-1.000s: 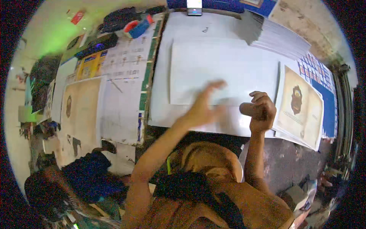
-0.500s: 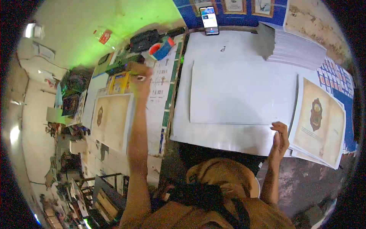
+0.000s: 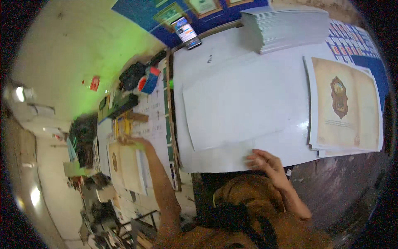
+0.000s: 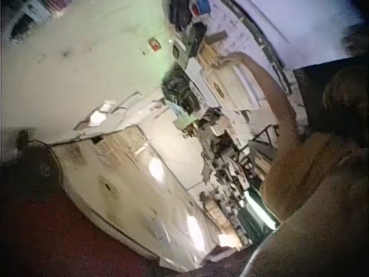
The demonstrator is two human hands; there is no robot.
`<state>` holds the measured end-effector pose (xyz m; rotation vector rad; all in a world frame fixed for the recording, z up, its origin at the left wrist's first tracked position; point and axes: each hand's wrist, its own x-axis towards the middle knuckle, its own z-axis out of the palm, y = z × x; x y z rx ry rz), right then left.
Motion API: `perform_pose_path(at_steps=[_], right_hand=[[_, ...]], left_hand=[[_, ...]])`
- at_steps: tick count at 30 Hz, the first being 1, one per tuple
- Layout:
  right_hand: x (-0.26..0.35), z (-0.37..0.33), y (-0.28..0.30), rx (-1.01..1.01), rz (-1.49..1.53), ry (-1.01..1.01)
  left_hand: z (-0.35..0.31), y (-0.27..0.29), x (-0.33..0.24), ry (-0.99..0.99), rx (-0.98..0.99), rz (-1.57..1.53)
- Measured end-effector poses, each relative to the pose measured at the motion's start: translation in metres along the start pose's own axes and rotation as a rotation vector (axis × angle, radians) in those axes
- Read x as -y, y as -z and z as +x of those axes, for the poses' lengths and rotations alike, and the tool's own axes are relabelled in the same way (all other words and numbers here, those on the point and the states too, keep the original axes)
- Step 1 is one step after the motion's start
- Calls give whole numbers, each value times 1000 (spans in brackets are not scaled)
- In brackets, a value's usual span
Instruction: The person picks up printed sheets, folds them over a stack, and presses the fold flat by hand and with a weighted block.
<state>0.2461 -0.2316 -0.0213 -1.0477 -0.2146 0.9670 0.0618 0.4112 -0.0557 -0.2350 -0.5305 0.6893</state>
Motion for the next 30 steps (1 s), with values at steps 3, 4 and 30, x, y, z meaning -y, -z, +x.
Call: perform_pose_path(at_steps=[3,4,30], right_hand=[[-14,4,2,-41,173,-130],[-12,3,1,-8,285,-183],[70,19,-30,-470,-249,368]], left_hand=[[29,25,250,-242,-419,1463],[35,14,323,-140,-511,1762],[-77,6,407,406,27,2007]])
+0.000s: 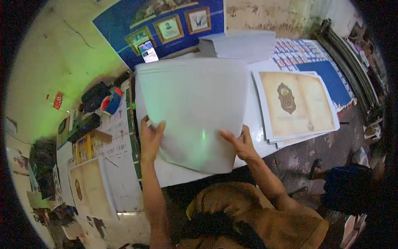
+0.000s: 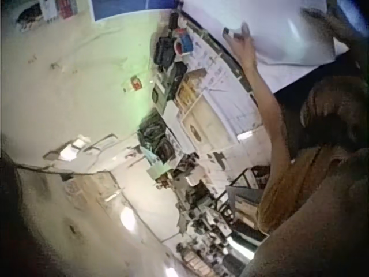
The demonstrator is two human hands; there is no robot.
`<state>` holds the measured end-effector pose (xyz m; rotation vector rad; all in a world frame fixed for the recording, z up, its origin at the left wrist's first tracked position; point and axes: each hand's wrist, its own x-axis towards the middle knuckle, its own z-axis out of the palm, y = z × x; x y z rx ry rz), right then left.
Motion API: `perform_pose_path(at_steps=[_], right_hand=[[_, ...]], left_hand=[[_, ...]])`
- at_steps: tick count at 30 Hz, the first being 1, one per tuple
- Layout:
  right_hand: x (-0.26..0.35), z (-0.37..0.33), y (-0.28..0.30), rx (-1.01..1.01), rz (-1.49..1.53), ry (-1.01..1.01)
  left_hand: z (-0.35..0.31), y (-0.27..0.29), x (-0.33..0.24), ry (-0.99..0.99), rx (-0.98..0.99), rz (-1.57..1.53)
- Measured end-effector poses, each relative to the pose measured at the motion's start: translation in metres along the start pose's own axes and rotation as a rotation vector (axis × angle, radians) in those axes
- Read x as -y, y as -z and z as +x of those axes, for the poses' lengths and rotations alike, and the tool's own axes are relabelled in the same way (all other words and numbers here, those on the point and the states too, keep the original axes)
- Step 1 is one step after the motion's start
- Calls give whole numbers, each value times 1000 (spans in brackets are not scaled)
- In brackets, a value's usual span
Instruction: The person picks up printed sheets, folds them over a stack, and presses the fold flat by hand and with a weighted block.
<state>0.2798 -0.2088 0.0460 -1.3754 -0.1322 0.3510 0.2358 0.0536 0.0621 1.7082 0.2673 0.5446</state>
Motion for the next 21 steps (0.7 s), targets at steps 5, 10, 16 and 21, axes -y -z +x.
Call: perform_pose_path(at_steps=[5,10,16,21], right_hand=[[12,30,24,315,-212,182],[-14,24,21,243,-161,394],[-26,13,14,163,-107,364],[-42,12,19,190,-128,493]], left_hand=[[-38,40,50,-156,-10,-61],[-98,57,115,156,-147,-321],[-81,79,165,102,-79,-947],[-50,60,98,-33,35,-524]])
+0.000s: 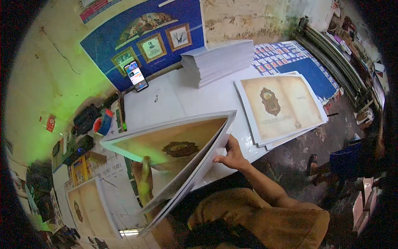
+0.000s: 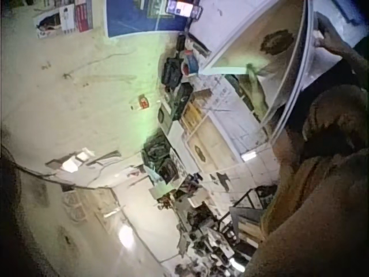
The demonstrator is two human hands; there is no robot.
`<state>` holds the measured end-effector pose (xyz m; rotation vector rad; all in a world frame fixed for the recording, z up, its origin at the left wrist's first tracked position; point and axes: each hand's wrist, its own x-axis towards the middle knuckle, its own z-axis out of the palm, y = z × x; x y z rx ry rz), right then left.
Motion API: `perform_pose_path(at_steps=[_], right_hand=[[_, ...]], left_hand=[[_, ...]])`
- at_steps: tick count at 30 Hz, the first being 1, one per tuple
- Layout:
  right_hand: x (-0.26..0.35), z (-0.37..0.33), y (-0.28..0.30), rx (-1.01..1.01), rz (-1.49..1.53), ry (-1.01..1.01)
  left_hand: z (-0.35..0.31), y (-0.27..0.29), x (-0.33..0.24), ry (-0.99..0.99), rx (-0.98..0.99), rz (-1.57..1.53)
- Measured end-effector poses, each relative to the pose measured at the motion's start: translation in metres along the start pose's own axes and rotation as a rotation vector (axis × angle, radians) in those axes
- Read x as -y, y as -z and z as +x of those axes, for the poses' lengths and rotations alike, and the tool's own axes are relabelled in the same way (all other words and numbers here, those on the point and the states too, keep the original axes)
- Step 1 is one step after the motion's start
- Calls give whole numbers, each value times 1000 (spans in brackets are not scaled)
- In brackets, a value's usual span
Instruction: The person picks up printed sheets, folds them over a stack, and presses the fold flat by hand and with a weighted block.
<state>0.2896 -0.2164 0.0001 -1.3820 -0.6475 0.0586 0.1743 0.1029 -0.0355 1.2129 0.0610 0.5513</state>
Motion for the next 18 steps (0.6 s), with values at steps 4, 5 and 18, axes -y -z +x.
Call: perform_pose_path(at_steps=[4,5,18], right_hand=[[-2,-6,6,-19,-104,-14],[2,-5,5,-32,-117,-20],[1,-60,-12,-373,528,-449]], left_hand=[[21,-48,-3,-30,-23,396],[22,-55,-3,-32,-110,432],[56,-86,-92,-386,-360,723]])
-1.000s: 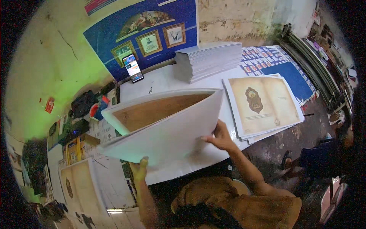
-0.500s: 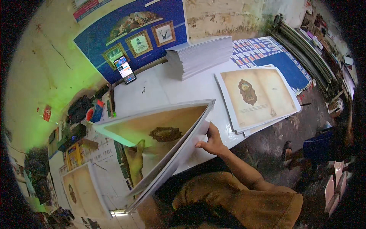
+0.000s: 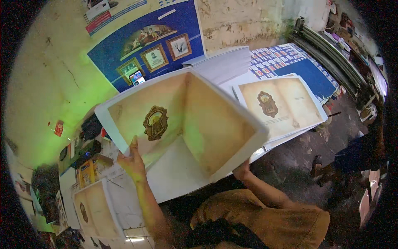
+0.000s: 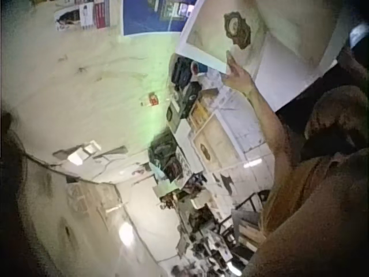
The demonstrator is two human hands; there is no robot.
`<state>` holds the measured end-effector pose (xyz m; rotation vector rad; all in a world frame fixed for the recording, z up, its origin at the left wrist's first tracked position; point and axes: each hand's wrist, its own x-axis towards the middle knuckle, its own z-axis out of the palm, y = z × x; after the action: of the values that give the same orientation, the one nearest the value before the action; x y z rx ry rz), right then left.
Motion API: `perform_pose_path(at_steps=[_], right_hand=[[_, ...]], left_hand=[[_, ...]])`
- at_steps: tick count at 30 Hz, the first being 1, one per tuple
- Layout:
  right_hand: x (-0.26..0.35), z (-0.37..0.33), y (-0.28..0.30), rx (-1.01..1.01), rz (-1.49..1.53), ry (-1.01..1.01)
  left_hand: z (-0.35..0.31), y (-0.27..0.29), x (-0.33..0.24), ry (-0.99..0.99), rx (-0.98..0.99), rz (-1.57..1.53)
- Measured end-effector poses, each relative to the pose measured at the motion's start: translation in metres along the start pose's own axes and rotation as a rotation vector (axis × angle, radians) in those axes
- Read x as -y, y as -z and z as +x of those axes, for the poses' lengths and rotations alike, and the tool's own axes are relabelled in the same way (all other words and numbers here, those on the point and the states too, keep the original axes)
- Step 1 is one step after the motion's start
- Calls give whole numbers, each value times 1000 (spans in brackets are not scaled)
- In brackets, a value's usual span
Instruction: The person picks up printed sheets, folds them over a stack, and presses the fold flat by hand and with a weighted block.
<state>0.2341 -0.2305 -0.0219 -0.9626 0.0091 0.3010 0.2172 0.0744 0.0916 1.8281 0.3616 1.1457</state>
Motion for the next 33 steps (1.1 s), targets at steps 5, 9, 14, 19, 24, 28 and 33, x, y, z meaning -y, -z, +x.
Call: perform_pose_path(at_steps=[5,9,14,19,24,28,33], right_hand=[[-69,12,67,-59,-339,14],[-42,1,5,-253,-405,370],[14,18,18,-302,-308,9],[102,1,64,-145,-134,-60],[98,7,116,-10,119,-126],[102,7,123,-99,138,-79],[147,3,181,-371,-423,88]], left_hand=[[-9,-1,-7,57,17,63],[-15,-6,17,-20,-25,-182],[-6,40,-53,558,-119,467],[-17,119,0,302,-89,-272],[-33,99,22,555,226,-741],[-40,46,32,700,230,-673],[-39,-16,-2,766,321,-239]])
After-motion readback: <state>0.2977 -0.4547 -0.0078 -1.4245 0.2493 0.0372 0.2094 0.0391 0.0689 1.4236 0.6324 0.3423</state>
